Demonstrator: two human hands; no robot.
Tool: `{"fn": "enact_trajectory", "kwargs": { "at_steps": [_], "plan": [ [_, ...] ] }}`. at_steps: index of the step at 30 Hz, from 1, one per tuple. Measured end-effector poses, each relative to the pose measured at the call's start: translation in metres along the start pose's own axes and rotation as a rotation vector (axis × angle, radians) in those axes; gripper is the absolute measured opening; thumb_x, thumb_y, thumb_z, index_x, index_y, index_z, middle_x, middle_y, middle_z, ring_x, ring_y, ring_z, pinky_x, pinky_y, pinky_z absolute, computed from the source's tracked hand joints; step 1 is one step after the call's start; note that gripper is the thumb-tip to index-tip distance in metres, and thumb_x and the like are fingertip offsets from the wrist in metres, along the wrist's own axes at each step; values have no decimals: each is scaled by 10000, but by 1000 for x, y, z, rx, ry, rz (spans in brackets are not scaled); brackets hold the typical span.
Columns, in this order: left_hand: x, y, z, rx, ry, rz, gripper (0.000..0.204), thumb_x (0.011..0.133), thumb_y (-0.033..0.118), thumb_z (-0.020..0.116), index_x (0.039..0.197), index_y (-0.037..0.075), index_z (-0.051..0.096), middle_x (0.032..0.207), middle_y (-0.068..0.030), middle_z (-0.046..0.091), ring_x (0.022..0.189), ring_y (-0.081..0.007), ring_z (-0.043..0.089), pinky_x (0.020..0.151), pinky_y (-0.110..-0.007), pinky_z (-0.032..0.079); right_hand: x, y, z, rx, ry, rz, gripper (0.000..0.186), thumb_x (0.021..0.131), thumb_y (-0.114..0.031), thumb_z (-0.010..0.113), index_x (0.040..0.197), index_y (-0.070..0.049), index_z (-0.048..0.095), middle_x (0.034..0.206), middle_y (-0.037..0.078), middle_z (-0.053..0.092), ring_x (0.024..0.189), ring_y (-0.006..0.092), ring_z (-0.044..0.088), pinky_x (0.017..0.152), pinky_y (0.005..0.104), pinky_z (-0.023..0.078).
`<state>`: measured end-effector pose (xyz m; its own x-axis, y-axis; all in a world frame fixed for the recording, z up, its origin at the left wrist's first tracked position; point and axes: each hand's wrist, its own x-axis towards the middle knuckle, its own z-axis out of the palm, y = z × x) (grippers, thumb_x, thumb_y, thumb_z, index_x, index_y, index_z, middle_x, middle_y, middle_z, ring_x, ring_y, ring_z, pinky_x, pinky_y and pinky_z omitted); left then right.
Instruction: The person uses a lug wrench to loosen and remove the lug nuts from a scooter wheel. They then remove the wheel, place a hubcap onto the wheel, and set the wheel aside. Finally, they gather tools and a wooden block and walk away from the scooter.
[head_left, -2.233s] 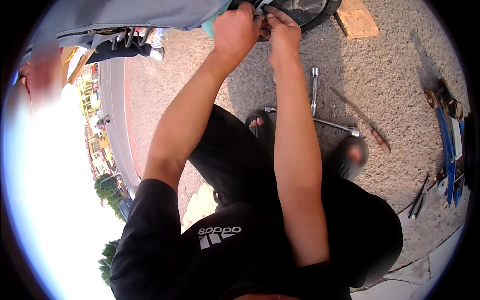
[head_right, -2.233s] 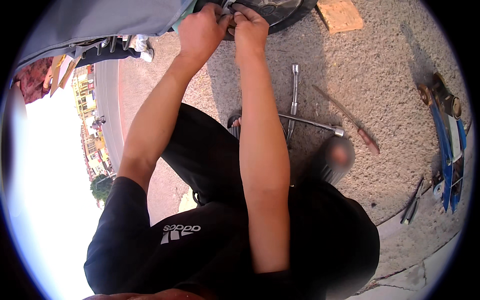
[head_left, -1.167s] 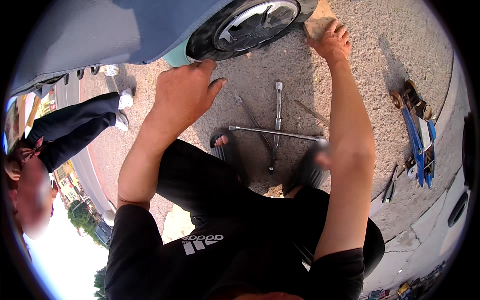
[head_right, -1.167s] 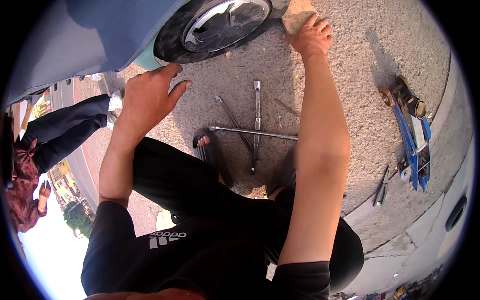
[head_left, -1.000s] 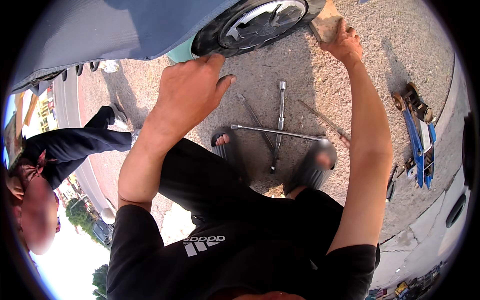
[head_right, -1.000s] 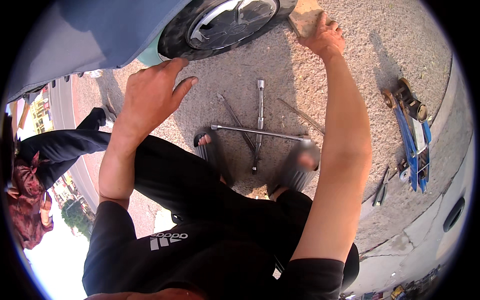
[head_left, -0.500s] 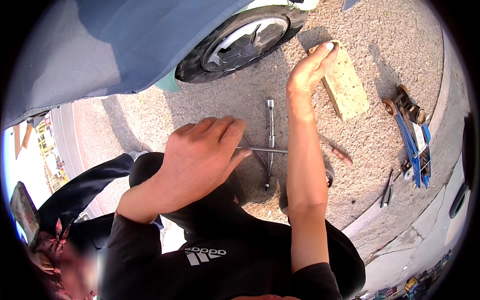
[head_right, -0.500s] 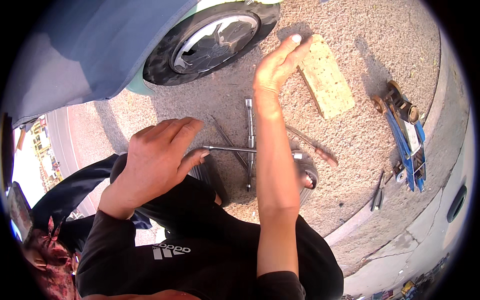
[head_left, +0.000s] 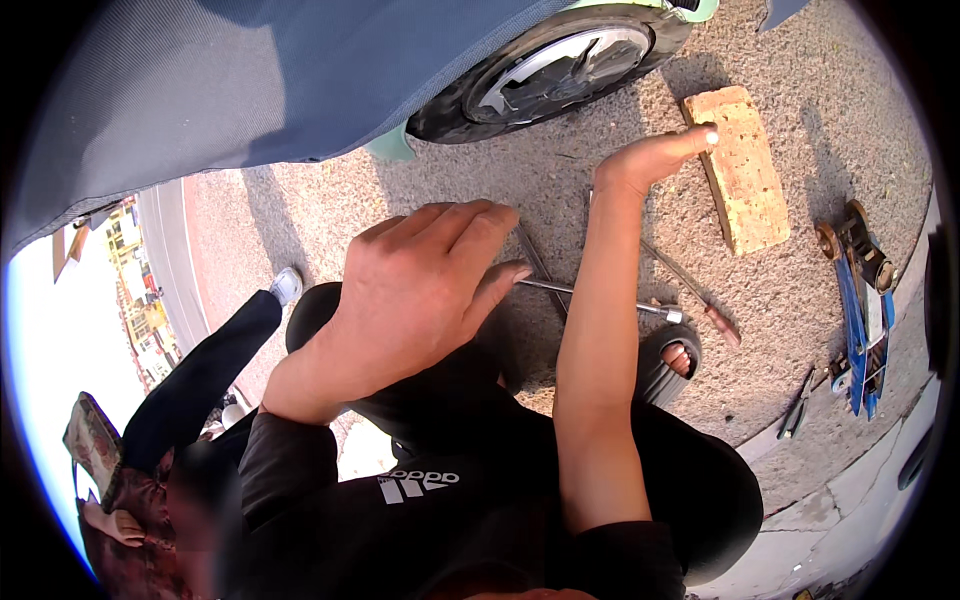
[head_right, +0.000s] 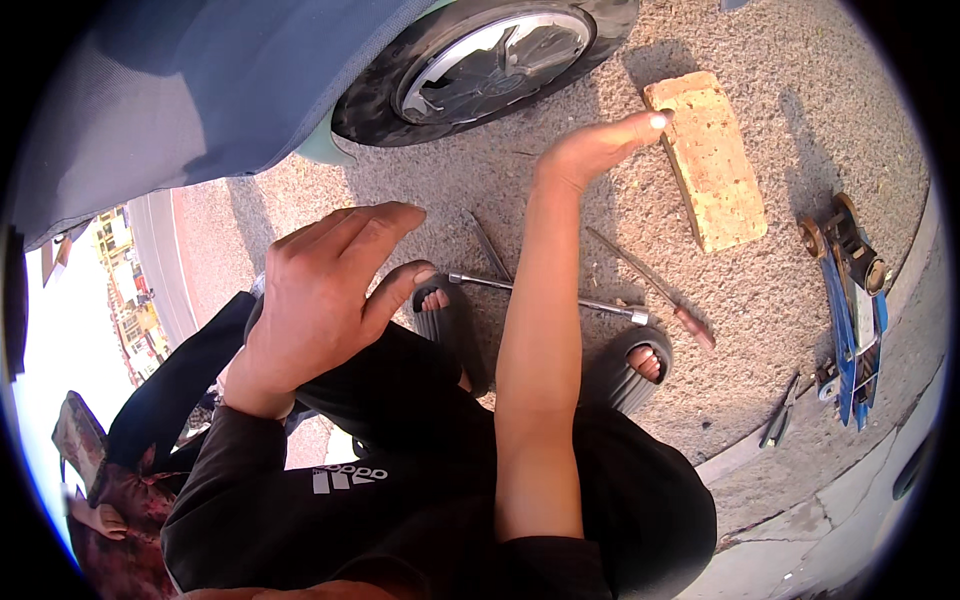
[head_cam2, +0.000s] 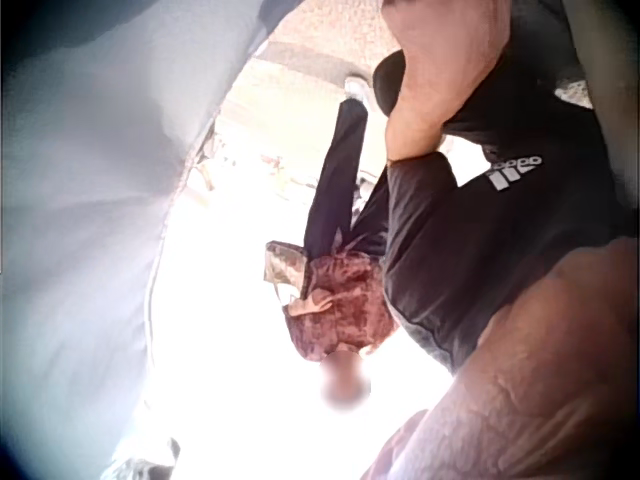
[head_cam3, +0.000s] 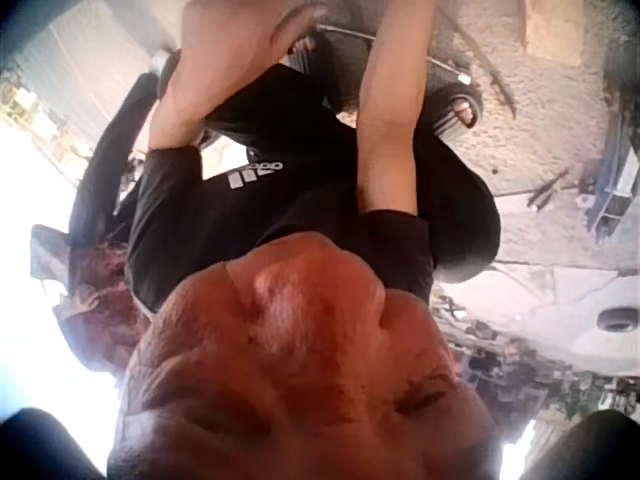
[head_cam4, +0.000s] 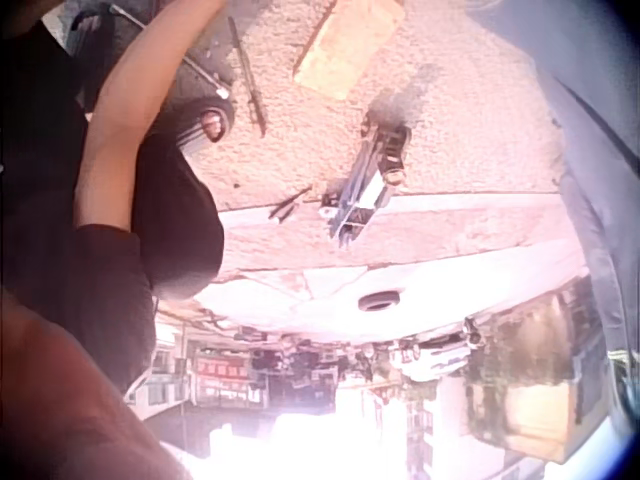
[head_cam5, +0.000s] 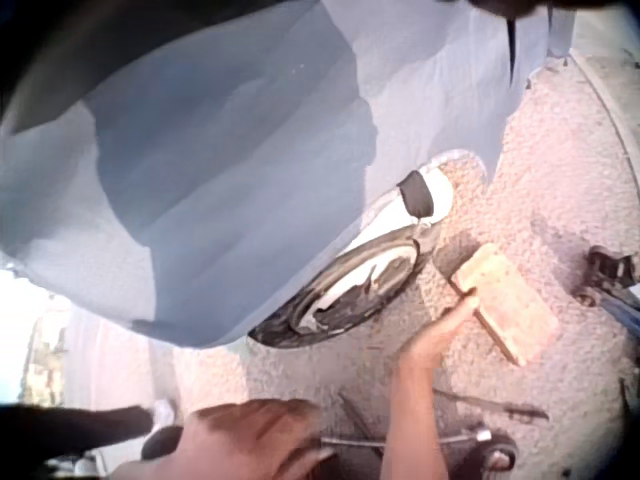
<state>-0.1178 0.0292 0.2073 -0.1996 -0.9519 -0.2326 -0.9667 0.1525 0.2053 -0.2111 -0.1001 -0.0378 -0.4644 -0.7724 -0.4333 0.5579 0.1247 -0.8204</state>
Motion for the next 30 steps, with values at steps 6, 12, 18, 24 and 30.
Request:
{"fn": "enact_trajectory", "kwargs": {
  "at_steps": [6,12,18,24,30],
  "plan": [
    [-22,-5,-11,-4,27,-150,379,817,179,756,1155,60,632,1057,-114,699,891,-299,694,736,-381,556,-13,55,67,122,113,22,911,955,-735,182,1566,-64,99,1595,205,181,1446,365,278,1192,469,284],
    [-33,-11,-9,-11,-78,-113,373,828,186,748,1146,33,626,1084,-120,685,923,-292,683,741,-370,557,-6,39,42,105,-176,-106,900,987,-685,209,1561,-14,33,1603,238,118,1484,345,178,1221,431,190],
    [-45,-9,12,-20,-96,174,352,751,218,768,1022,29,645,1034,-86,658,913,-221,655,692,-327,547,70,-6,69,-235,254,-338,749,1032,-518,308,1478,84,298,1546,298,286,1457,378,264,1196,410,201],
    [-55,-2,26,155,-273,235,392,766,262,718,1045,-3,640,1091,-122,643,1009,-240,629,776,-314,530,101,-87,-46,-1400,-562,-345,736,1008,-568,357,1509,-29,328,1537,254,346,1461,390,259,1194,396,206],
    [-73,25,26,-34,-398,435,463,807,168,721,1203,-35,593,1094,-140,624,1007,-280,626,765,-342,536,31,-197,-234,-2286,-1099,-243,358,952,-341,593,1092,-13,575,1044,185,651,1023,359,646,900,460,529]
  ]
}}
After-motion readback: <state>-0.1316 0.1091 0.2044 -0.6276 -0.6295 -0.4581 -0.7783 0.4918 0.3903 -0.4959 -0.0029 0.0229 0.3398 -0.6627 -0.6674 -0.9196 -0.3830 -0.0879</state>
